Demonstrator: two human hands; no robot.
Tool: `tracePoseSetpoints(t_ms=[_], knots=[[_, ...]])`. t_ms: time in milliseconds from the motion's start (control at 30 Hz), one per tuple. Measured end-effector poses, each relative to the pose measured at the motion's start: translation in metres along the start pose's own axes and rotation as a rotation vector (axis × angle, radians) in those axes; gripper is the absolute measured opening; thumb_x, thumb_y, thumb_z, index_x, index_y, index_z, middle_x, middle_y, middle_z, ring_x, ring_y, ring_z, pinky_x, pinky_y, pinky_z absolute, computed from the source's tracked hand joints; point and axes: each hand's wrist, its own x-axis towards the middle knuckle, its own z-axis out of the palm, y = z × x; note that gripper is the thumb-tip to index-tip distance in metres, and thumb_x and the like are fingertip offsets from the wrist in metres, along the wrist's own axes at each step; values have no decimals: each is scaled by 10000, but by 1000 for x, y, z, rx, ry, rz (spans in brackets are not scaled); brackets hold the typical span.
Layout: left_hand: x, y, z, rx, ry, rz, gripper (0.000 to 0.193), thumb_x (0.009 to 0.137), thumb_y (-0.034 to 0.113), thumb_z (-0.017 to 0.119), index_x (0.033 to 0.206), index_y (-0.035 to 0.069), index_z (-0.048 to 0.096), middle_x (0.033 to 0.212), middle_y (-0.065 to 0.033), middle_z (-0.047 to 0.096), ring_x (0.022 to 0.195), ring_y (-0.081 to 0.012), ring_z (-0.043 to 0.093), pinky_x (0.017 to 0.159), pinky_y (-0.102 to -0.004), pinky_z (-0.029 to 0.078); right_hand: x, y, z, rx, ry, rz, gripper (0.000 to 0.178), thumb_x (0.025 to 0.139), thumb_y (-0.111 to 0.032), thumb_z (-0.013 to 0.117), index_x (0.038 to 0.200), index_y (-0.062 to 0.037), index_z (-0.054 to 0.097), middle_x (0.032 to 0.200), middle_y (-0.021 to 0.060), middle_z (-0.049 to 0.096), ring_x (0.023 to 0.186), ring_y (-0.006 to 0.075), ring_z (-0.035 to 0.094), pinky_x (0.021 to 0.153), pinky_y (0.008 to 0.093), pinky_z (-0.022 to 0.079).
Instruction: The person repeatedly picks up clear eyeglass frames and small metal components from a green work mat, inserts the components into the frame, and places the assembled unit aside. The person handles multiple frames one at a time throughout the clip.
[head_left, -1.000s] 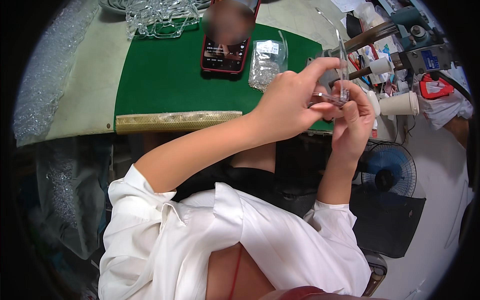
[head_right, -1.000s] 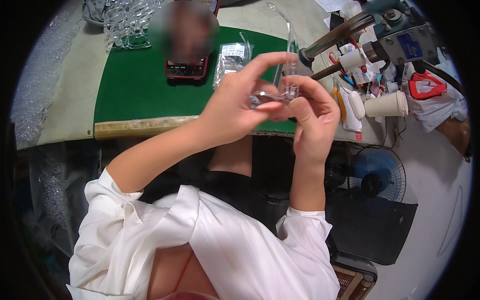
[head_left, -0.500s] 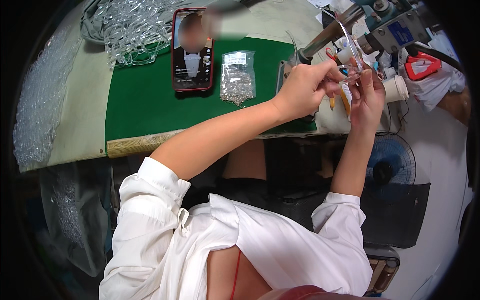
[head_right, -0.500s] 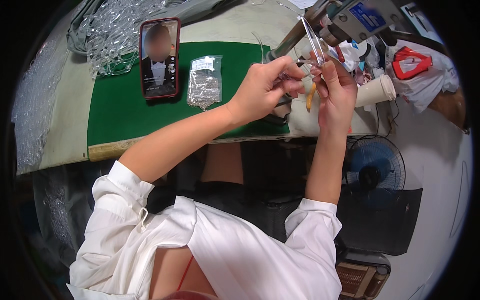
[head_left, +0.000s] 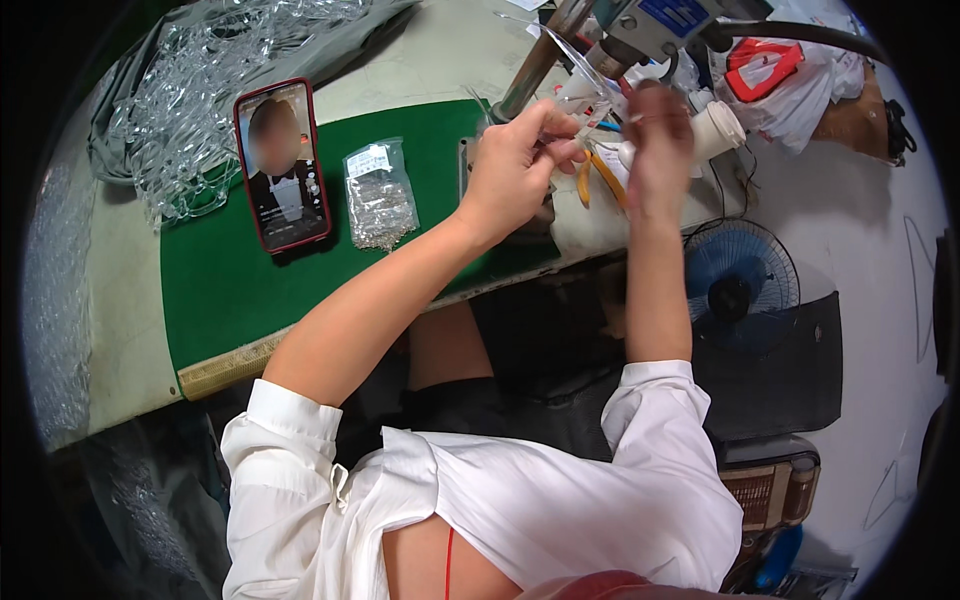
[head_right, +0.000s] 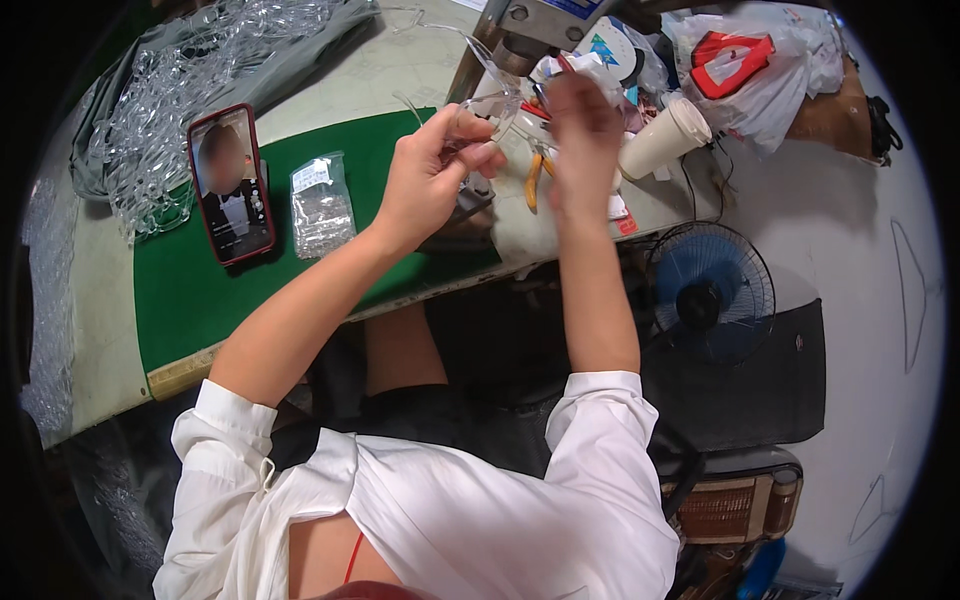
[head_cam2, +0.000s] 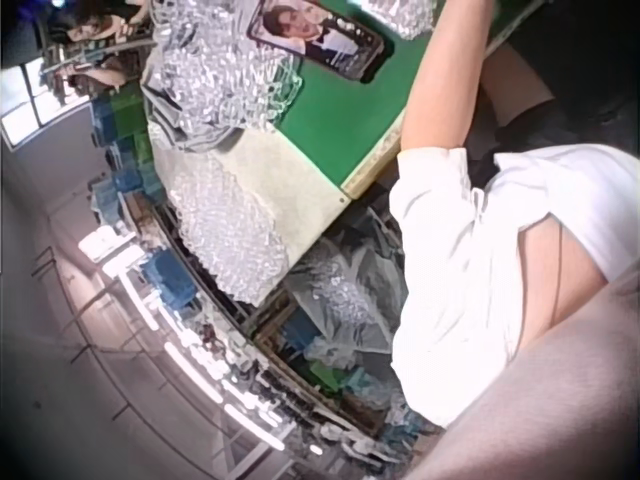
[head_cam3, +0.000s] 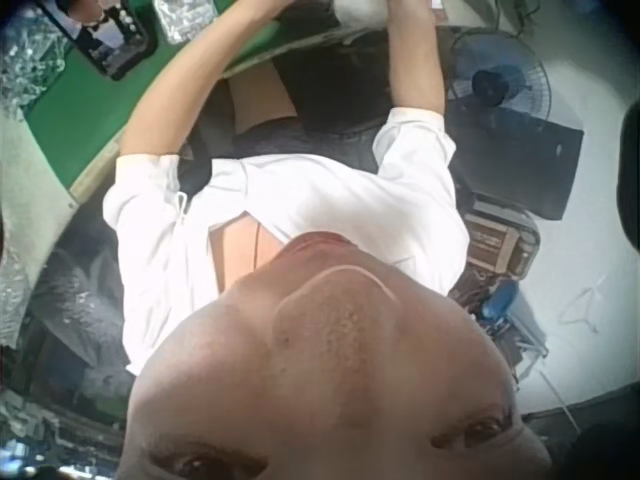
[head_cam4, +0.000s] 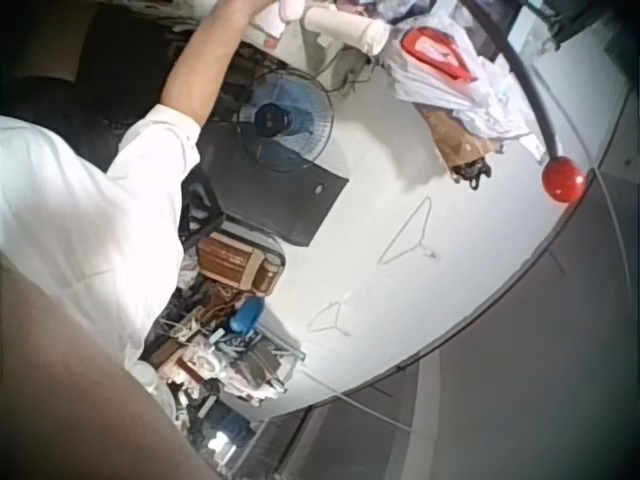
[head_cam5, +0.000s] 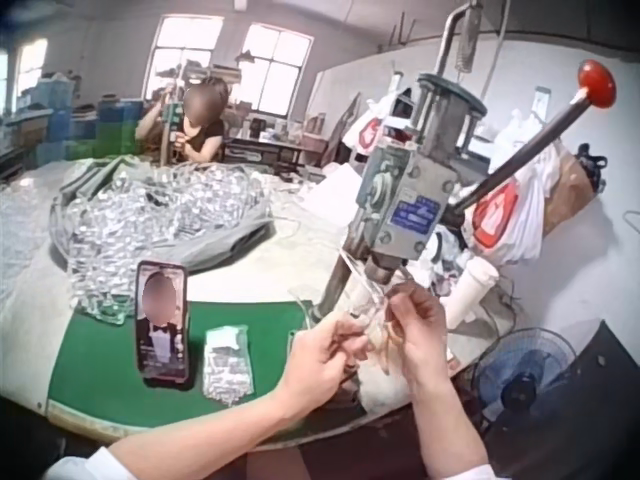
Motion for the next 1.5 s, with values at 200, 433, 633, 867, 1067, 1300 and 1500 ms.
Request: tracePoseSetpoints(t_ms=[200, 433, 633, 867, 1067, 1300, 1500], knots=[[1, 2, -6, -6, 12, -31, 84, 901, 3, 540, 959, -58, 537, 810, -111, 676, 718, -128, 632, 678, -262, 508, 79, -116, -10, 356, -80, -459, 238, 893, -250, 576, 1041, -68, 614, 1067, 90, 630, 1003, 243, 564, 801, 366, 426], [0, 1, -1, 10, -25, -81, 71, 898, 3, 543, 950, -46, 539, 806, -96, 674, 710, -118, 627, 675, -254, 506, 3, -63, 10, 379, -133, -878, 118, 888, -171, 608, 911, -89, 525, 869, 101, 578, 936, 213, 569, 559, 222, 403], [8, 4, -10, 79, -54, -56, 67, 903, -1, 536, 959, -37, 533, 794, -92, 660, 709, -127, 616, 695, -254, 492, 38, -132, 11, 241, -162, -509, 102, 875, -78, 600, 943, -19, 551, 834, 78, 559, 797, 165, 549, 628, 246, 421], [-8, 20, -43, 87, -140, -41, 83, 895, 0, 558, 963, -34, 525, 819, -71, 622, 746, -136, 619, 711, -268, 496, -24, -48, 28, 144, 96, -511, 177, 885, -28, 555, 1055, 4, 523, 950, 58, 548, 853, 117, 522, 762, 222, 423], [-88, 109, -118, 281, -215, 51, 411, 841, -109, 492, 1233, 2, 435, 1095, -116, 553, 972, -172, 589, 843, -311, 485, -136, 24, 43, -389, -678, -25, 112, 840, -15, 592, 922, -29, 667, 786, 49, 566, 664, 152, 557, 586, 270, 428], [-166, 184, -204, 1451, -73, 234, 550, 720, -200, 492, 1216, 26, 561, 1139, -139, 600, 1097, -262, 576, 927, -367, 470, -165, 36, 67, -610, -824, -214, 164, 785, 2, 625, 940, -39, 656, 808, 96, 572, 704, 274, 578, 640, 361, 465], [-214, 192, -252, 888, 862, 240, 380, 839, 16, 651, 1168, -31, 466, 1235, -152, 499, 1087, -231, 561, 991, -373, 444, -163, 45, 72, -633, -758, -135, 88, 780, 15, 623, 856, -28, 634, 807, 99, 582, 745, 282, 590, 655, 372, 465]])
